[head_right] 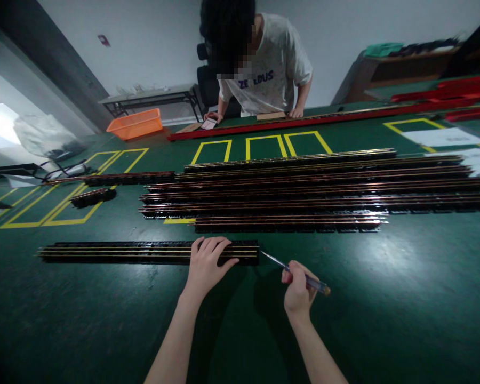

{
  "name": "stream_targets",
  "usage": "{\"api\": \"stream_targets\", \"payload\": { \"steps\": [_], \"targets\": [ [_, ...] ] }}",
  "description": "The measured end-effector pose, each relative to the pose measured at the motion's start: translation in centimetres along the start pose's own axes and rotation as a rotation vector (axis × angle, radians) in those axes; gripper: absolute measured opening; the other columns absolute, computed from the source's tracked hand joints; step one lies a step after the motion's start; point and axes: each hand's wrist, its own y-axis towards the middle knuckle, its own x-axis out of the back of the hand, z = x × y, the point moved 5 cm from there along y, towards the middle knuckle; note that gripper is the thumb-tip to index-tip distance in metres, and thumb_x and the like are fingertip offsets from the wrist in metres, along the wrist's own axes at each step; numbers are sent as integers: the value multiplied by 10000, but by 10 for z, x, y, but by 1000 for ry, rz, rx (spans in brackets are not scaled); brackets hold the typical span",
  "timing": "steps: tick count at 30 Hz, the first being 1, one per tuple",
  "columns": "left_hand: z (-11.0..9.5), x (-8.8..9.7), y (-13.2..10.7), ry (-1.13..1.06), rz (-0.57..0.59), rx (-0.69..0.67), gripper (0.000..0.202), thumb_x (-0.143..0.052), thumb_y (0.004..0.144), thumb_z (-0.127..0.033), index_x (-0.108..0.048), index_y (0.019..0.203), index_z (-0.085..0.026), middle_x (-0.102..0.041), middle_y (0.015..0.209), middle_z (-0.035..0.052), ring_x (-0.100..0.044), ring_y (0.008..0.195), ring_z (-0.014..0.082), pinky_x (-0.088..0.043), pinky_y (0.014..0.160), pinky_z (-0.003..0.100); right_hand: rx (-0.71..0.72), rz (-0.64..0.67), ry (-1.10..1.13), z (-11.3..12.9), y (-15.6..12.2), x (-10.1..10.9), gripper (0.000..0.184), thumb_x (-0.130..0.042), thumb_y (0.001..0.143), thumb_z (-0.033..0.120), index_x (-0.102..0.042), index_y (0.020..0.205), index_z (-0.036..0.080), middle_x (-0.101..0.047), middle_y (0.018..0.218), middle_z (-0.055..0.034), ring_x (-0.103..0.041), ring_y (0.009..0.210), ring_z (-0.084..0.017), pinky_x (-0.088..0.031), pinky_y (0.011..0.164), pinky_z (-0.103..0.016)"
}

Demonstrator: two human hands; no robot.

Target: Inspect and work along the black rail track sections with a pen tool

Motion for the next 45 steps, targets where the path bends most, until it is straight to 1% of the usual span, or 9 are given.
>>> {"api": "stream_targets", "payload": {
  "steps": [15, 21, 26, 30, 33, 35, 38, 41, 45],
  "targets": [
    [0, -2, 0, 32, 14, 4, 326, -599, 784, -401, -587, 1045, -208, -647, 1063, 47, -572, 1015, 234, -350, 976, 489, -23, 127, -21, 4, -1, -5, 362, -495, 717, 180, -433, 361, 204, -367, 373, 40, -395, 397, -109, -305, 420, -260],
    [1, -2, -1, 28, 33, -5, 332, -592, 790, -392, -579, 1068, -213, -641, 1082, 48, -564, 1026, 235, -348, 976, 484, -8, 97, 28, 3, -2, -3, 354, -495, 718, 165, -430, 372, 197, -365, 377, 45, -382, 399, -97, -294, 421, -251],
    [7, 5, -2, 50, 55, 1, 375, -571, 800, -399, -559, 1117, -198, -628, 1109, 51, -547, 1048, 227, -308, 1002, 487, -6, 75, 29, 3, -1, -2, 375, -500, 793, 252, -448, 428, 183, -407, 415, 44, -391, 405, -84, -270, 396, -229],
    [17, 14, -5, 80, 63, 26, 371, -580, 781, -375, -569, 1105, -197, -626, 1110, 60, -542, 1053, 239, -297, 1001, 499, -18, 141, -6, 5, 0, -7, 313, -504, 820, 340, -527, 555, 175, -415, 451, 56, -386, 393, -74, -285, 375, -205],
    [26, 18, -6, 117, 58, 66, 401, -603, 757, -420, -580, 1085, -191, -636, 1086, 73, -547, 1042, 259, -289, 995, 529, -43, 136, -86, 9, 0, -11, 251, -493, 842, 404, -583, 781, 178, -437, 458, 72, -411, 384, -84, -326, 363, -196],
    [32, 17, -7, 133, 58, 82, 419, -601, 756, -459, -583, 1079, -193, -640, 1074, 73, -551, 1035, 261, -296, 987, 536, -43, 101, -167, 12, -2, -11, 287, -468, 863, 441, -565, 931, 179, -523, 499, 57, -465, 397, -99, -369, 368, -203],
    [37, 14, -8, 143, 66, 67, 412, -586, 770, -479, -586, 1086, -215, -641, 1062, 65, -558, 1018, 256, -322, 969, 531, 4, 83, -225, 17, -4, -12, 329, -452, 878, 448, -521, 1051, 177, -654, 651, -5, -554, 449, -120, -436, 407, -231],
    [38, 10, -8, 156, 46, 62, 408, -589, 768, -482, -593, 1087, -227, -635, 1059, 62, -553, 1017, 260, -351, 948, 515, 92, 168, -302, 18, -5, -16, 266, -457, 889, 397, -528, 1023, 179, -690, 834, -69, -636, 591, -155, -480, 453, -253],
    [27, 4, -6, 169, -6, 39, 404, -598, 762, -483, -608, 1070, -223, -639, 1049, 65, -557, 997, 264, -381, 916, 497, 395, 228, -481, 25, -7, -24, 120, -490, 878, 316, -528, 903, 205, -668, 996, -89, -659, 781, -191, -541, 594, -323]
  ]
}}
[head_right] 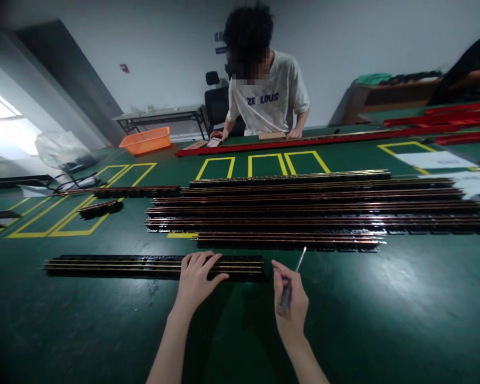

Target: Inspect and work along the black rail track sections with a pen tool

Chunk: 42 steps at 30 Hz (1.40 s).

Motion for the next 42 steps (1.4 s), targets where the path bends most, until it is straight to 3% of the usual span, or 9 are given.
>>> {"api": "stream_targets", "payload": {
  "steps": [4, 9, 16, 20, 26, 33, 36, 39, 42],
  "targets": [
    [-23, -6, 2, -15, -50, 11, 397, -657, 720, -459, -626, 1021, -201, -651, 1006, 59, -565, 956, 255, -396, 892, 477, 304, 65, -235, 10, -2, -11, 48, -527, 840, 202, -481, 855, 208, -638, 1103, -110, -603, 1013, -237, -495, 840, -449],
    [-48, -17, 3, -40, -68, -14, 412, -686, 693, -446, -617, 1023, -210, -644, 1005, 58, -557, 944, 256, -402, 865, 466, 433, 286, -388, 5, -7, -25, 97, -455, 827, 124, -446, 863, 213, -595, 1192, -110, -515, 1159, -256, -408, 929, -510],
    [-53, -19, 3, -59, -75, -46, 400, -697, 692, -372, -603, 1045, -209, -640, 1011, 59, -555, 941, 258, -415, 850, 462, 325, 274, -512, 8, -5, -28, 144, -452, 798, 125, -468, 903, 221, -644, 1067, -64, -588, 1028, -246, -176, 1034, -574],
    [-59, -20, 2, -68, -69, -69, 376, -674, 716, -339, -590, 1059, -210, -637, 1015, 57, -562, 945, 252, -425, 855, 469, 326, 287, -552, 9, -3, -26, 153, -443, 772, 112, -466, 878, 220, -651, 992, -58, -595, 975, -240, -211, 1028, -537],
    [-76, -27, -3, -62, -91, -224, 381, -573, 810, -226, -507, 1184, -207, -610, 1143, 40, -543, 1072, 187, -381, 978, 416, 362, 209, -664, -5, 6, -7, 222, -462, 714, 114, -459, 907, 225, -634, 921, -70, -586, 912, -265, -236, 1008, -531],
    [-62, -27, -4, 48, -191, -123, 383, -555, 836, -304, -516, 1205, -210, -610, 1163, 73, -543, 1094, 235, -367, 975, 468, 445, 121, -738, -37, 20, 33, 285, -460, 621, 106, -435, 872, 238, -648, 954, -73, -587, 933, -303, -205, 1000, -564],
    [-64, -26, -1, 28, -171, -87, 343, -589, 814, -296, -555, 1148, -225, -634, 1103, 45, -564, 1049, 224, -369, 964, 464, 376, 71, -748, -44, 26, 48, 263, -445, 622, 94, -427, 848, 226, -644, 996, -97, -577, 998, -314, -201, 1004, -567],
    [-73, -27, 4, 6, -148, -68, 313, -623, 787, -294, -582, 1092, -237, -642, 1061, 25, -575, 1009, 212, -389, 935, 445, 329, 44, -687, -44, 28, 55, 252, -433, 619, 96, -410, 836, 223, -637, 1039, -101, -563, 1050, -303, -203, 1007, -557],
    [-81, -28, 9, -42, -158, -43, 287, -630, 782, -293, -593, 1059, -230, -644, 1044, 32, -578, 989, 213, -390, 916, 443, 371, 73, -598, -41, 27, 50, 182, -436, 664, 127, -388, 807, 229, -634, 1063, -86, -560, 1064, -275, -208, 1011, -533]
  ]
}}
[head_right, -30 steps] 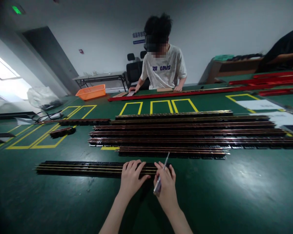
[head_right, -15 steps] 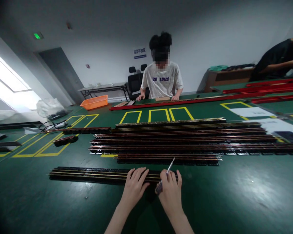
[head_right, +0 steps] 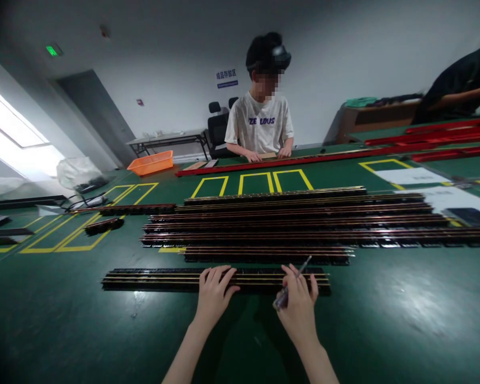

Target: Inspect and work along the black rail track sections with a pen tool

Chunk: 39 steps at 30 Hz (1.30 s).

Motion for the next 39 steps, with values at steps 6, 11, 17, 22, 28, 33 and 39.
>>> {"api": "stream_targets", "payload": {
  "steps": [6, 11, 17, 22, 28, 33, 39],
  "targets": [
    [-14, -7, 5, -79, 38, 12, 276, -606, 801, -314, -583, 1064, -235, -640, 1058, 32, -570, 1004, 213, -378, 924, 454, 27, 51, 35, 5, 1, -6, 113, -482, 746, 206, -382, 789, 232, -625, 1065, -82, -557, 1037, -265, -250, 999, -498],
    [-20, -10, 6, -92, 70, 1, 294, -569, 828, -318, -560, 1109, -233, -630, 1092, 35, -560, 1037, 210, -375, 948, 457, -29, 73, -12, 1, 5, -3, 168, -511, 707, 228, -370, 796, 235, -626, 977, -71, -563, 943, -276, -266, 975, -501],
    [-15, -12, -1, -81, -11, -18, 365, -510, 864, -254, -484, 1227, -219, -594, 1191, 70, -516, 1140, 221, -330, 1008, 465, -94, 20, -78, -12, 4, 0, 235, -526, 639, 226, -366, 810, 242, -620, 940, -60, -551, 876, -289, -281, 945, -497],
    [-9, -12, -3, -47, 4, 46, 357, -562, 836, -286, -520, 1184, -223, -620, 1149, 53, -526, 1118, 236, -306, 1005, 487, -151, -33, -47, -19, 1, 9, 213, -451, 641, 138, -361, 810, 232, -624, 1006, -80, -546, 1000, -307, -275, 938, -504],
    [-11, -13, -1, -38, 33, 53, 331, -614, 798, -290, -556, 1119, -233, -628, 1114, 29, -543, 1069, 215, -313, 997, 460, -9, 44, 69, -2, 4, 3, 143, -471, 715, 189, -381, 817, 232, -629, 1046, -78, -559, 1051, -269, -251, 970, -487],
    [-11, -13, -1, -13, 19, 35, 319, -593, 811, -305, -558, 1120, -233, -630, 1103, 35, -555, 1049, 216, -342, 979, 458, -14, 103, 48, 0, 5, -2, 155, -441, 693, 131, -377, 787, 237, -639, 1032, -72, -577, 992, -254, -284, 944, -474],
    [-11, -10, -2, -37, 38, 6, 353, -529, 854, -295, -504, 1199, -224, -607, 1166, 43, -533, 1105, 205, -342, 997, 439, -43, 84, 39, -3, 5, 0, 178, -429, 677, 116, -371, 792, 239, -628, 1001, -64, -566, 991, -265, -288, 962, -496]
  ]
}}
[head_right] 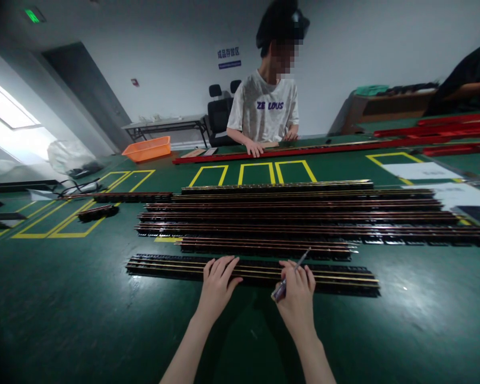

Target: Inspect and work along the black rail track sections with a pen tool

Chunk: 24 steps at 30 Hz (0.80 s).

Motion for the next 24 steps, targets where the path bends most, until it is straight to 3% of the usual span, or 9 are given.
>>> {"api": "stream_targets", "payload": {
  "steps": [5, 10, 16, 20, 24],
  "targets": [
    [1, -2, -2, -11, -43, 47, 357, -516, 864, -300, -495, 1212, -218, -594, 1198, 49, -500, 1156, 220, -294, 1021, 463, -57, -72, -42, -10, -2, 5, 229, -426, 625, 90, -363, 793, 232, -624, 994, -73, -550, 1025, -300, -291, 956, -523],
    [1, -1, 0, 13, -25, 70, 324, -542, 847, -327, -539, 1154, -226, -627, 1142, 33, -540, 1098, 218, -321, 996, 470, 28, -64, 13, -8, -2, 3, 157, -446, 688, 153, -360, 793, 233, -625, 1043, -76, -547, 1068, -288, -247, 992, -523],
    [2, 1, 1, -4, 17, 53, 347, -530, 854, -344, -524, 1177, -220, -611, 1165, 38, -523, 1119, 218, -311, 1003, 469, 34, -91, -11, -11, -2, 3, 155, -483, 694, 202, -370, 796, 231, -641, 1012, -75, -564, 1043, -284, -254, 974, -495],
    [2, 0, 1, -5, -7, 54, 342, -540, 847, -354, -536, 1162, -220, -620, 1149, 43, -533, 1103, 218, -303, 1002, 463, 62, -65, -32, -4, 1, 2, 135, -482, 715, 207, -379, 801, 229, -646, 969, -62, -585, 990, -262, -257, 972, -470],
    [1, 1, 1, -12, -30, 36, 340, -541, 849, -339, -537, 1165, -215, -624, 1143, 47, -541, 1092, 209, -312, 999, 444, 3, -74, -95, -6, 2, 1, 151, -471, 689, 175, -383, 799, 230, -644, 936, -50, -594, 903, -252, -259, 971, -474]
  ]
}}
